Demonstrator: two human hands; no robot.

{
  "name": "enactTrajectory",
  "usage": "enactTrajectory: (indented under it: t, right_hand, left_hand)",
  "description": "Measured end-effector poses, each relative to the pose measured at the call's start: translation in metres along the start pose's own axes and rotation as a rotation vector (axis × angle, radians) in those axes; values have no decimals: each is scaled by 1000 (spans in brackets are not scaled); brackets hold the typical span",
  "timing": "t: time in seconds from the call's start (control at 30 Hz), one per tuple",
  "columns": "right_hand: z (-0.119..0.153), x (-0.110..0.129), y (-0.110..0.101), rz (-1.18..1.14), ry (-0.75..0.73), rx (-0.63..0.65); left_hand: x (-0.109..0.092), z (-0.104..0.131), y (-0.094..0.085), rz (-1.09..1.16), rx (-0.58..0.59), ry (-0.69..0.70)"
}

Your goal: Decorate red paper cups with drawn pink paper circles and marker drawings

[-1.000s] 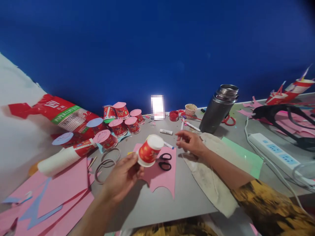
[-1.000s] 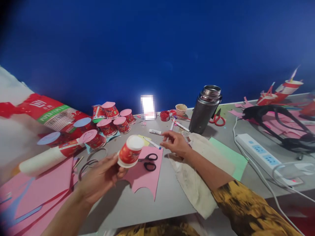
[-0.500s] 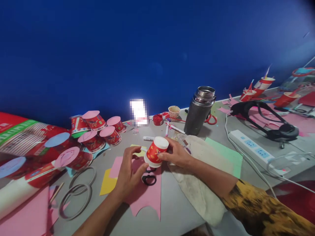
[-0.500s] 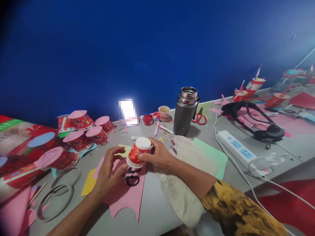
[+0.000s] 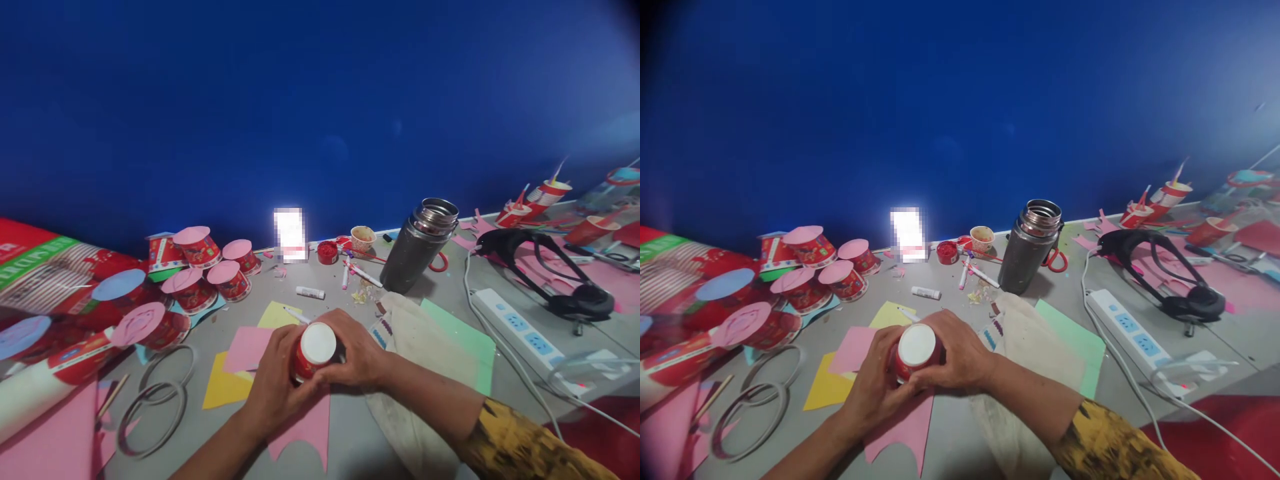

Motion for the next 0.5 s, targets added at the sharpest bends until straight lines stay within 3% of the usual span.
enactTrajectory:
  t: [0.1,0.2,0.3,0.4,0.5]
  right_hand:
    - [4,-3,-2,3,3,19]
    - [9,-22,-17,38,115,-87]
    - [16,-41,-34,115,201,-226]
    - [17,-51,-37,199,223,-216]
    - [17,-53,-34,309,239,-190]
  left_hand:
    - [7,-4,-4,202,-18,-160]
    - [23,1,-16,519,-179,-391]
    - [36,3,3,1017,-147,-545]
    - [35,0,28,1517,-71,-558]
    - [31,-4,43,1708,-8,-539]
Point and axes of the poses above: each hand's wrist, its own z-axis away from the middle knuckle, its own y-axis out of the palm, x = y × z, the point moved 9 cm from there along -z, towards the middle knuckle, and after that the axes turned 13 degrees about x, right-handed, at the moved point
